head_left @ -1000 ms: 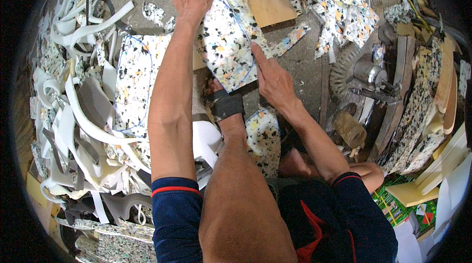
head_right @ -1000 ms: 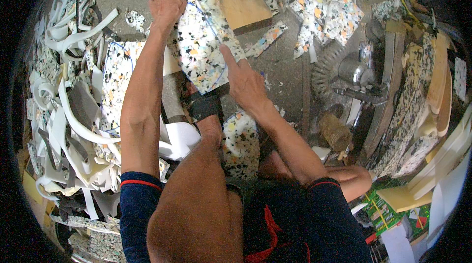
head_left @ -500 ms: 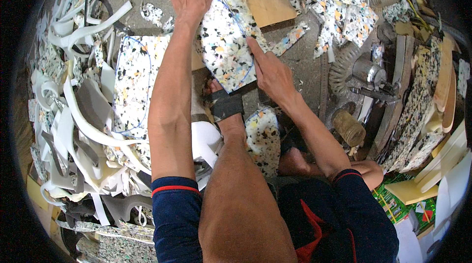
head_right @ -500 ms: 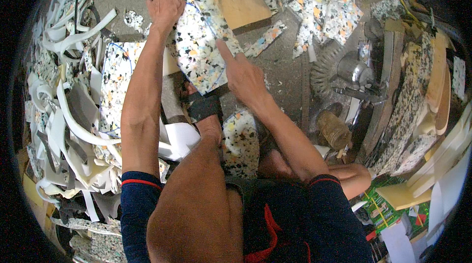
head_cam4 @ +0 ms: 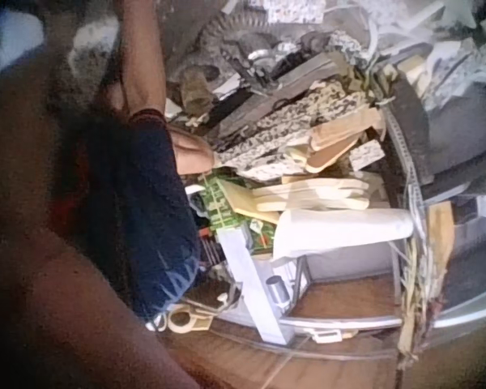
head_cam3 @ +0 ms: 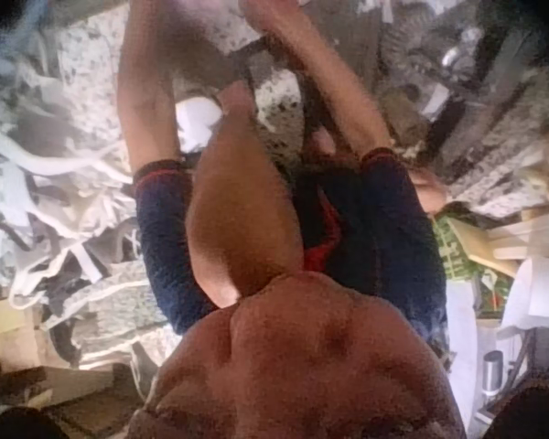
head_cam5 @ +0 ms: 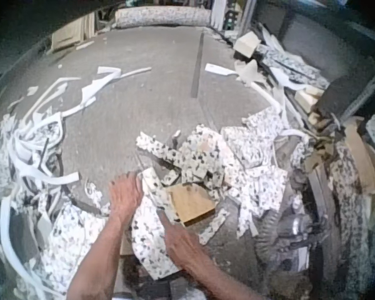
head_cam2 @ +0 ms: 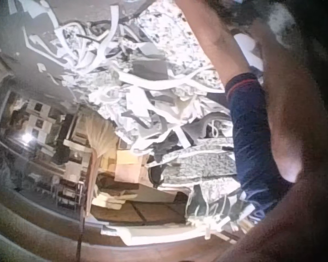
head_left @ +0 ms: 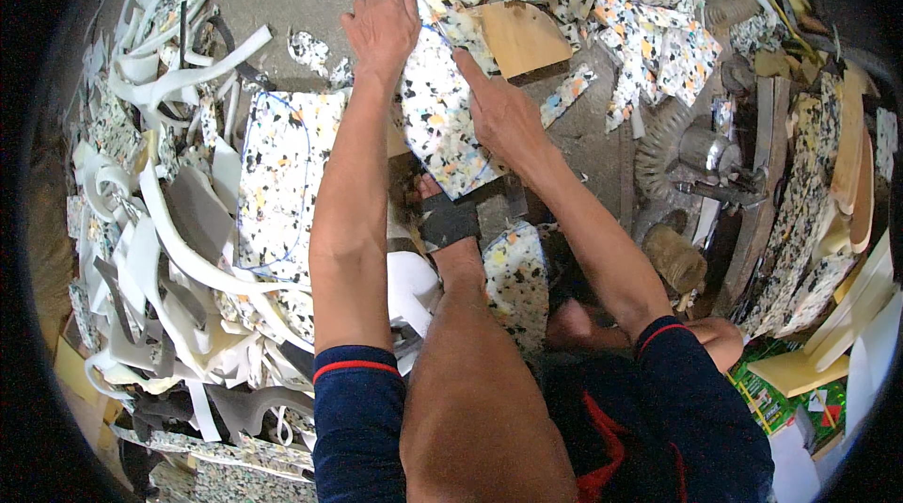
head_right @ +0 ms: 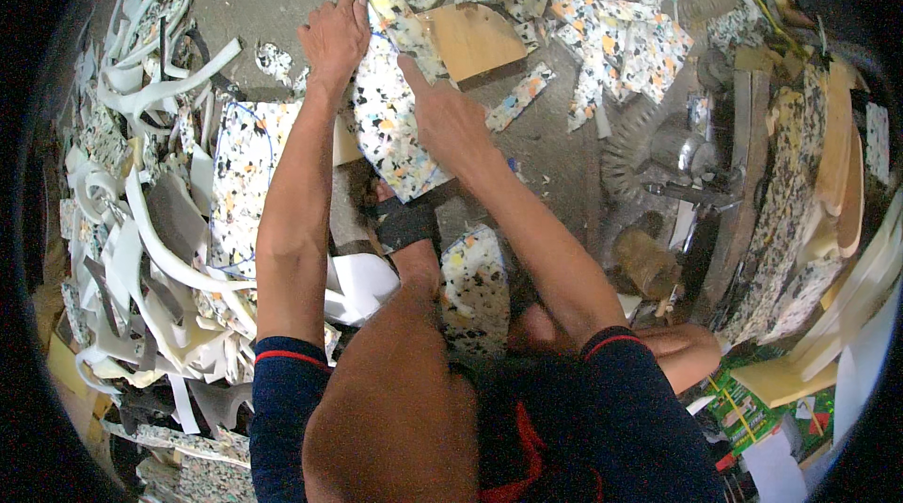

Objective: The person sits on the floor and uses a knife to cut a speckled composite material along a marked line. They hold the material with one hand and guide the knife with the other, producing cut pieces and shavings.

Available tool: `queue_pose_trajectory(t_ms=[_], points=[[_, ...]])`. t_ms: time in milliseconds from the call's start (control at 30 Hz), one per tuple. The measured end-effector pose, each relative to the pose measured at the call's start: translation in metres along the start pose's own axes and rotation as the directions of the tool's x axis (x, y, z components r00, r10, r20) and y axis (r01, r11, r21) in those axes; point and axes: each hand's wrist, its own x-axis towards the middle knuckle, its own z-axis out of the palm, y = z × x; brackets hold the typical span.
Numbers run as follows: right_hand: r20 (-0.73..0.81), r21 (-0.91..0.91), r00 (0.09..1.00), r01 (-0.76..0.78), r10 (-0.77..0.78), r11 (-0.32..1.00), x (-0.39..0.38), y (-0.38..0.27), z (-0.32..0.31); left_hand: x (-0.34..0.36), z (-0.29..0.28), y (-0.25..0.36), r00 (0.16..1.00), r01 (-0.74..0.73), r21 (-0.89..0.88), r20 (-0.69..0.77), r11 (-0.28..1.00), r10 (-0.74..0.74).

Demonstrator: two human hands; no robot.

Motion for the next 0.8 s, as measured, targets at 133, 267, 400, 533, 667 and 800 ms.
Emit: queue_pose_trajectory(t_ms=[133, 267, 400, 533, 667, 800], points=[[0.092, -0.061, 0.993, -0.067, 0.073, 0.996, -0.016, -0.003, -0.004, -0.001, 0.002, -0.002, 0.998, 0.055, 0.029, 0.032, 0.998, -0.056], [0.2, 0.004, 0.967, -0.161, 0.156, 0.987, -0.05, -0.001, -0.019, -0.001, 0.001, -0.002, 0.994, 0.076, -0.01, 0.079, 0.997, -0.075], [0.046, 0.012, 0.998, -0.049, 0.048, 0.999, -0.028, 0.001, -0.008, 0.001, -0.001, 0.001, 0.994, 0.074, -0.009, 0.082, 0.997, -0.073], [0.012, 0.033, 0.999, -0.04, 0.04, 0.999, 0.006, -0.006, -0.001, 0.001, -0.006, 0.003, 0.992, 0.083, -0.018, 0.096, 0.996, -0.081], [0.155, -0.044, 0.98, -0.119, 0.125, 0.992, -0.032, -0.009, -0.016, -0.006, -0.009, 0.006, 0.995, 0.094, 0.019, 0.041, 0.995, -0.095], [0.161, -0.036, 0.976, -0.142, 0.146, 0.989, -0.062, -0.009, -0.023, -0.01, -0.005, 0.007, 0.995, 0.097, -0.014, 0.021, 0.995, -0.096]])
